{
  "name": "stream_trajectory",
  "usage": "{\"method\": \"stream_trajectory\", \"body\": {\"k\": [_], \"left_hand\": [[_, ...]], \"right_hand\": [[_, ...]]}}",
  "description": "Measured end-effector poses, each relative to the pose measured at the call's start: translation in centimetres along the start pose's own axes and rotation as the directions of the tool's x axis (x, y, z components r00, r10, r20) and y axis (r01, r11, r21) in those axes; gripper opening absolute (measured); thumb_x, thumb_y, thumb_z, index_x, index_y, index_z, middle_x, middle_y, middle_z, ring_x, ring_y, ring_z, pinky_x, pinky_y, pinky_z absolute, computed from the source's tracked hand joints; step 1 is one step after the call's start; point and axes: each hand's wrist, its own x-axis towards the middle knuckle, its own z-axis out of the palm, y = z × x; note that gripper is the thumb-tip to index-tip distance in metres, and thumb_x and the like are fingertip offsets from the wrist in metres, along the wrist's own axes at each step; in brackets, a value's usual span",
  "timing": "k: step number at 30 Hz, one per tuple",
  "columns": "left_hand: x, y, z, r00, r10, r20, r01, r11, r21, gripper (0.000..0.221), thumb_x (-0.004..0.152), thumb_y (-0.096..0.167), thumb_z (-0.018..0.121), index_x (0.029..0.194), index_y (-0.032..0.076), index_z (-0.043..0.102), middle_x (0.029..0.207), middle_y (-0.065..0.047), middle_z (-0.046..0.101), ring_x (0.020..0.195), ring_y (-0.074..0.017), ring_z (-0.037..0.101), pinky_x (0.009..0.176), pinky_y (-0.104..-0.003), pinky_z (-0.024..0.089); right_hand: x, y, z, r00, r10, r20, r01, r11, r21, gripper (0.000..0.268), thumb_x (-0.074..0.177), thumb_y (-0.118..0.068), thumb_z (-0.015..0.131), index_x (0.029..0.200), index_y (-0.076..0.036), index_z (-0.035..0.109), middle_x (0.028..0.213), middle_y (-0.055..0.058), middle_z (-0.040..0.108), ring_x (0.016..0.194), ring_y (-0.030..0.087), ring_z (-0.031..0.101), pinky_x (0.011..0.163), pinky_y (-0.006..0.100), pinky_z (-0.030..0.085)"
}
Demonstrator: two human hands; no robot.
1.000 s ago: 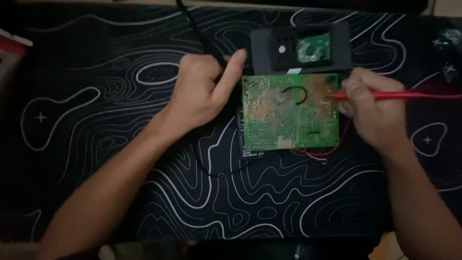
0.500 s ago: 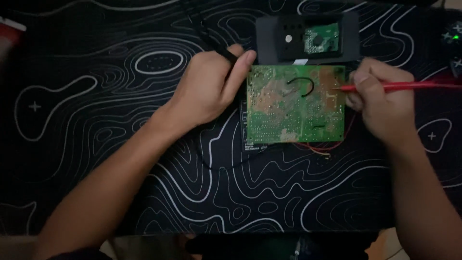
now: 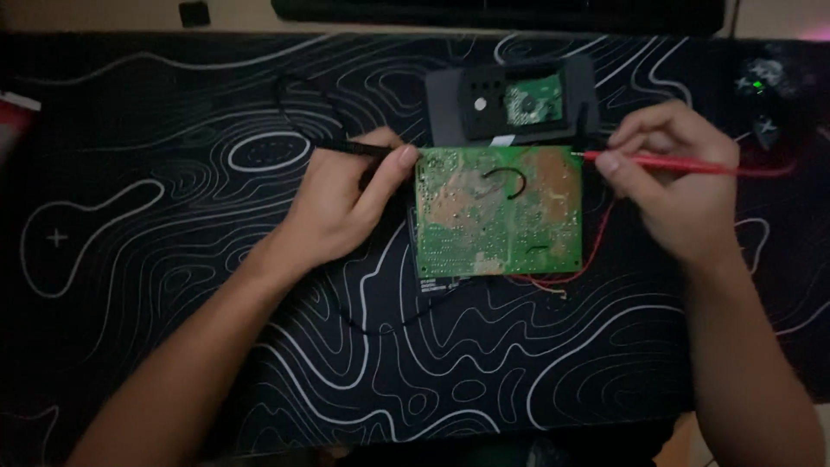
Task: Testing points on a circuit board using a multimeter probe
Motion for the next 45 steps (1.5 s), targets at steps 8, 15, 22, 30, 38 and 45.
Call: {"method": "stream_trajectory", "body": {"k": [8,15,22,30,38,45], "left_hand": [[-0.9,-1.1,0.4,0.997,-0.052,-0.061,0.058,0.994,0.098,0.062,0.123,0.036,0.048,0.074,0.008,0.074,0.058,-0.003,0.065,0.052,-0.017,0.062,0.059,-0.037,0.047],[-0.7,-0.8,0.4,0.995,0.011,-0.097,-0.006,0.999,0.054,0.058,0.122,0.019,0.056,0.066,0.006,0.064,0.056,-0.02,0.064,0.053,-0.0424,0.068,0.049,-0.044,0.048],[-3.4,-3.7,3.4,0.892,0.403,-0.206,-0.307,0.873,0.38,0.042,0.108,0.028,0.074,0.069,0.017,0.065,0.058,0.0,0.057,0.048,-0.0244,0.057,0.045,-0.039,0.048],[-2.2,4.4,4.7,0.85,0.492,-0.188,-0.419,0.848,0.324,0.034,0.099,0.03,0.086,0.114,0.0,0.081,0.088,-0.016,0.07,0.071,-0.0359,0.068,0.06,-0.048,0.057],[-2.0,7.0,5.0,0.888,0.434,-0.154,-0.412,0.898,0.154,0.024,0.107,0.023,0.081,0.116,0.002,0.081,0.101,-0.015,0.077,0.083,-0.0382,0.075,0.071,-0.048,0.059],[-0.9,6.7,5.6,0.915,0.368,-0.166,-0.364,0.93,0.055,0.014,0.11,0.01,0.077,0.117,-0.002,0.077,0.102,-0.018,0.078,0.086,-0.0375,0.076,0.075,-0.046,0.058]], "right_hand": [[-0.4,-0.5,0.1,1.0,-0.006,-0.026,0.006,1.0,0.011,0.016,0.108,0.005,0.081,0.123,0.003,0.077,0.124,0.014,0.078,0.114,0.02,0.075,0.105,0.03,0.061],[-1.5,-1.6,2.3,0.996,-0.084,-0.028,0.078,0.983,-0.165,0.016,0.108,-0.011,0.079,0.12,-0.002,0.084,0.111,0.021,0.085,0.114,0.042,0.082,0.108,0.055,0.06],[-3.2,3.0,6.1,0.888,-0.459,-0.035,0.426,0.849,-0.314,0.018,0.101,-0.027,0.087,0.105,-0.01,0.087,0.09,0.007,0.081,0.077,0.033,0.077,0.078,0.048,0.065],[-2.7,-3.8,7.2,0.68,-0.716,0.157,0.721,0.614,-0.32,0.021,0.104,-0.024,0.086,0.096,-0.005,0.081,0.084,0.012,0.07,0.067,0.037,0.067,0.069,0.051,0.058],[-2.2,-6.6,7.2,0.635,-0.737,0.23,0.759,0.541,-0.361,0.02,0.111,-0.02,0.076,0.102,-0.003,0.081,0.084,0.012,0.06,0.065,0.036,0.061,0.066,0.048,0.051],[-1.8,-7.1,6.6,0.667,-0.695,0.268,0.74,0.579,-0.342,0.022,0.108,-0.018,0.081,0.106,0.004,0.076,0.086,0.014,0.061,0.073,0.034,0.06,0.068,0.047,0.047]]}}
